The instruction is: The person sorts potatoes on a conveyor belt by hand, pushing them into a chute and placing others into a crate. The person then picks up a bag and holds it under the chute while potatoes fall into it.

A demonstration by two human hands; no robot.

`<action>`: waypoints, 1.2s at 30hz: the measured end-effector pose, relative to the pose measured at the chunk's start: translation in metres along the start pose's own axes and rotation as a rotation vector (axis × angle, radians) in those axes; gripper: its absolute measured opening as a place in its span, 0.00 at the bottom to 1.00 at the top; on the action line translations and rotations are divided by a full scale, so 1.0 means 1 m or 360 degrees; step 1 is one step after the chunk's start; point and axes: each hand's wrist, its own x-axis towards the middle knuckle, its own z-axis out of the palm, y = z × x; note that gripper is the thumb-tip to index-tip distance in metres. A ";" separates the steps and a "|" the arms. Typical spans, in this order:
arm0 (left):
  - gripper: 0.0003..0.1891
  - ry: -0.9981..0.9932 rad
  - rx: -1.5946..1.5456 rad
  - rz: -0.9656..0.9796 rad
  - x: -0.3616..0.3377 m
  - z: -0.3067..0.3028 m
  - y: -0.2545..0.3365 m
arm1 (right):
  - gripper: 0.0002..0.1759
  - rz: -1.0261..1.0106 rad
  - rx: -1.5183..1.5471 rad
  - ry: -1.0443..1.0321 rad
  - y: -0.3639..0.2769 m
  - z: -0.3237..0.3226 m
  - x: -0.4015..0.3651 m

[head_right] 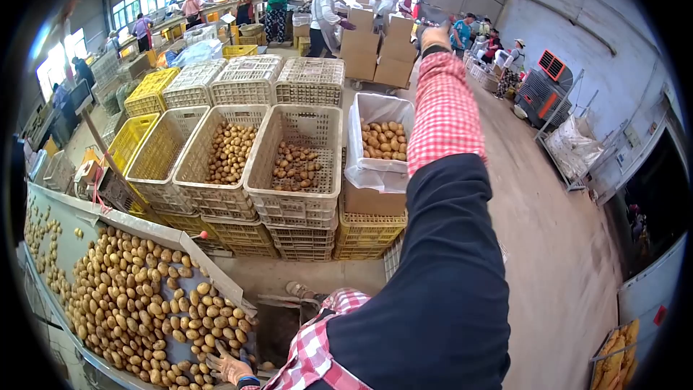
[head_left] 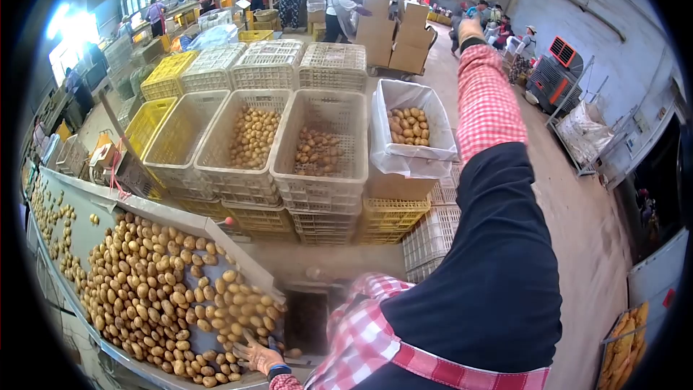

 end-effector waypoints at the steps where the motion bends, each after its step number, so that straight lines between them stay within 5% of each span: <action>1: 0.53 -0.0010 -0.0003 -0.0010 -0.001 -0.002 -0.001 | 0.32 0.0092 0.0046 0.0006 0.002 -0.016 0.024; 3: 0.52 -0.0033 -0.0072 -0.0030 -0.011 -0.011 0.005 | 0.40 0.0093 0.0036 -0.0150 0.002 -0.018 0.045; 6: 0.53 0.0010 -0.0079 -0.0019 -0.011 -0.009 0.005 | 0.21 -0.0365 -0.0378 -0.0156 -0.007 0.033 0.019; 10: 0.57 -0.0132 -0.0065 -0.0051 -0.040 -0.045 0.034 | 0.16 -0.1512 -0.1117 -0.0650 -0.055 0.180 -0.269; 11: 0.60 0.0157 -0.0117 0.0155 -0.007 0.045 0.014 | 0.16 -0.1772 -0.1044 -0.0867 -0.066 0.208 -0.360; 13: 0.59 0.0142 0.0058 0.0161 -0.027 0.035 0.025 | 0.21 -0.1669 -0.0327 -0.1530 -0.040 0.282 -0.490; 14: 0.56 -0.0047 -0.0097 0.0146 -0.026 0.025 0.026 | 0.24 -0.1440 -0.0379 -0.1858 -0.073 0.254 -0.554; 15: 0.54 0.0049 -0.0161 0.0169 -0.022 0.034 0.022 | 0.29 -0.1443 0.0084 -0.2126 -0.055 0.281 -0.605; 16: 0.53 0.0087 -0.0202 0.0223 -0.019 0.040 0.018 | 0.37 -0.1588 -0.0078 -0.2525 -0.043 0.326 -0.654; 17: 0.52 0.0122 -0.0244 0.0274 -0.017 0.045 0.012 | 0.38 -0.2031 -0.0187 -0.2279 -0.034 0.340 -0.706; 19: 0.48 0.0002 -0.0327 0.0341 -0.023 0.033 0.002 | 0.37 -0.2084 -0.0210 -0.2389 -0.020 0.337 -0.778; 21: 0.45 0.0326 -0.0199 0.0384 -0.027 0.044 -0.015 | 0.38 -0.2814 -0.0859 -0.2227 -0.022 0.295 -0.806; 24: 0.41 0.0316 -0.0353 0.0030 -0.035 0.007 -0.026 | 0.38 -0.2337 -0.0844 -0.2616 0.057 0.299 -0.863; 29: 0.49 0.0144 -0.0365 -0.0347 -0.007 -0.016 -0.025 | 0.42 -0.2413 -0.0174 -0.2809 0.119 0.284 -0.866; 31: 0.51 0.0144 -0.0438 -0.0273 0.015 0.018 -0.026 | 0.37 -0.2393 -0.0267 -0.2867 0.098 0.283 -0.851; 33: 0.52 0.0143 -0.0367 -0.0139 0.027 0.029 -0.019 | 0.31 -0.2532 -0.0242 -0.2527 0.041 0.268 -0.809; 36: 0.54 0.0033 -0.0216 -0.0124 0.009 0.021 0.014 | 0.30 -0.2282 -0.0469 -0.2336 0.008 0.313 -0.816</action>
